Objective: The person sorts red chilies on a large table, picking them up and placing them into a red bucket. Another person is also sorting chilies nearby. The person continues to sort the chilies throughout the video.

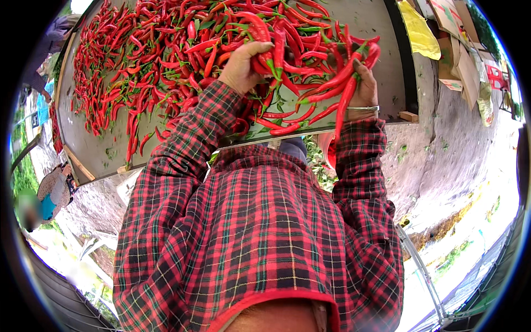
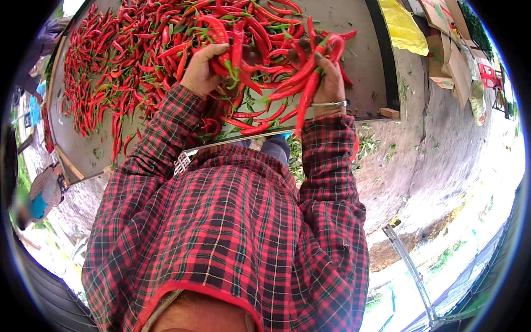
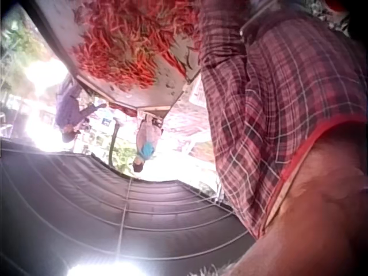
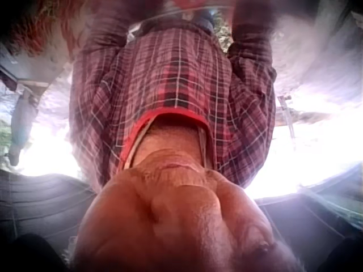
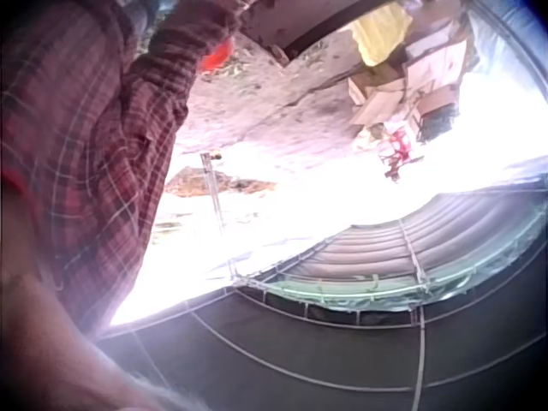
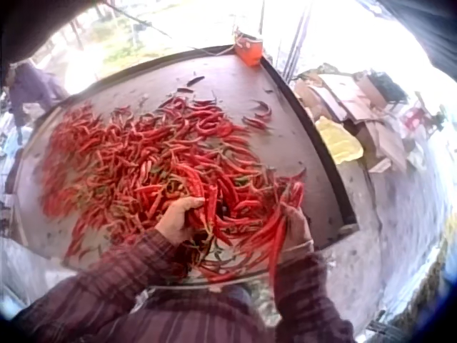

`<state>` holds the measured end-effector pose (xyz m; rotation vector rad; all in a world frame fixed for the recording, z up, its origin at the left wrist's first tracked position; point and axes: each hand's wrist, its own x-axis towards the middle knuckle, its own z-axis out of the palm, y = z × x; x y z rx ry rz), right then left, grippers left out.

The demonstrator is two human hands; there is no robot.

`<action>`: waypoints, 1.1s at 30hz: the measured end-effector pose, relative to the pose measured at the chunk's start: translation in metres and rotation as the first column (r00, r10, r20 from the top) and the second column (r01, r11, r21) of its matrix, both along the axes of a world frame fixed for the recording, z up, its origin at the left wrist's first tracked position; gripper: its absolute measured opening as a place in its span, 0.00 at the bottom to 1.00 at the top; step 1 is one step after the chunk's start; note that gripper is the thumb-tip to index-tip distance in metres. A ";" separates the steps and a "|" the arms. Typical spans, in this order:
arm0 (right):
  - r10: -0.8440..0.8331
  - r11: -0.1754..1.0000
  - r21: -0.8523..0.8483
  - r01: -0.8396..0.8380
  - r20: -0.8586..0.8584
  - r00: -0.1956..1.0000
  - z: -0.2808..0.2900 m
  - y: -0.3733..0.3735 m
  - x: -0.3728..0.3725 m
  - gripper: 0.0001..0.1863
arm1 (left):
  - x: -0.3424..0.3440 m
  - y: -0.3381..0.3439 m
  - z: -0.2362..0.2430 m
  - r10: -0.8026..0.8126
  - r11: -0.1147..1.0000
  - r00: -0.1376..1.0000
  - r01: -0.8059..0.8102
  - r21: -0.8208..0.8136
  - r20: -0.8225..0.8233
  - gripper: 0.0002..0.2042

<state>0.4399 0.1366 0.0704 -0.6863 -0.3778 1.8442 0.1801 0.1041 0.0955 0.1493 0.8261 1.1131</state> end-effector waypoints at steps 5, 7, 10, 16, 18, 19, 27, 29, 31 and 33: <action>-0.040 0.992 -0.112 0.056 0.140 0.989 -0.005 -0.029 -0.028 0.16 | 0.034 -0.004 -0.022 -0.121 0.993 0.991 0.121 -0.005 0.062 0.07; -0.028 0.995 -0.098 0.023 -0.047 0.999 0.001 -0.039 -0.033 0.15 | 0.042 -0.008 -0.026 -0.106 0.993 0.992 0.110 -0.048 0.070 0.08; -0.091 0.993 -0.046 0.105 0.232 0.968 -0.005 -0.048 -0.035 0.17 | 0.066 -0.016 -0.014 -0.114 0.990 0.986 0.123 -0.072 0.121 0.10; -0.142 0.981 0.195 0.014 0.661 0.737 -0.011 -0.067 -0.015 0.26 | 0.124 -0.030 -0.008 -0.196 0.972 0.980 0.199 0.122 -0.029 0.13; -0.242 0.963 0.265 0.048 0.771 0.589 -0.009 -0.079 0.000 0.28 | 0.144 -0.036 -0.009 -0.246 0.949 0.965 0.260 0.178 -0.094 0.13; -0.311 0.946 0.314 0.079 0.808 0.500 -0.009 -0.090 0.009 0.29 | 0.156 -0.043 -0.008 -0.268 0.942 0.950 0.293 0.166 -0.158 0.13; -0.542 0.829 0.371 0.418 0.716 0.441 -0.008 -0.207 0.091 0.29 | 0.262 -0.124 -0.009 -0.347 0.802 0.812 0.516 0.300 -0.470 0.21; -0.557 0.813 0.366 0.453 0.717 0.420 -0.017 -0.224 0.111 0.30 | 0.285 -0.137 -0.009 -0.361 0.806 0.839 0.500 0.316 -0.406 0.23; -0.536 0.817 0.248 0.521 0.659 0.528 -0.029 -0.246 0.130 0.34 | 0.312 -0.146 -0.025 -0.400 0.811 0.834 0.515 0.276 -0.380 0.25; -0.555 0.792 0.233 0.564 0.659 0.507 -0.066 -0.265 0.166 0.34 | 0.345 -0.156 -0.073 -0.457 0.724 0.747 0.628 0.285 -0.483 0.29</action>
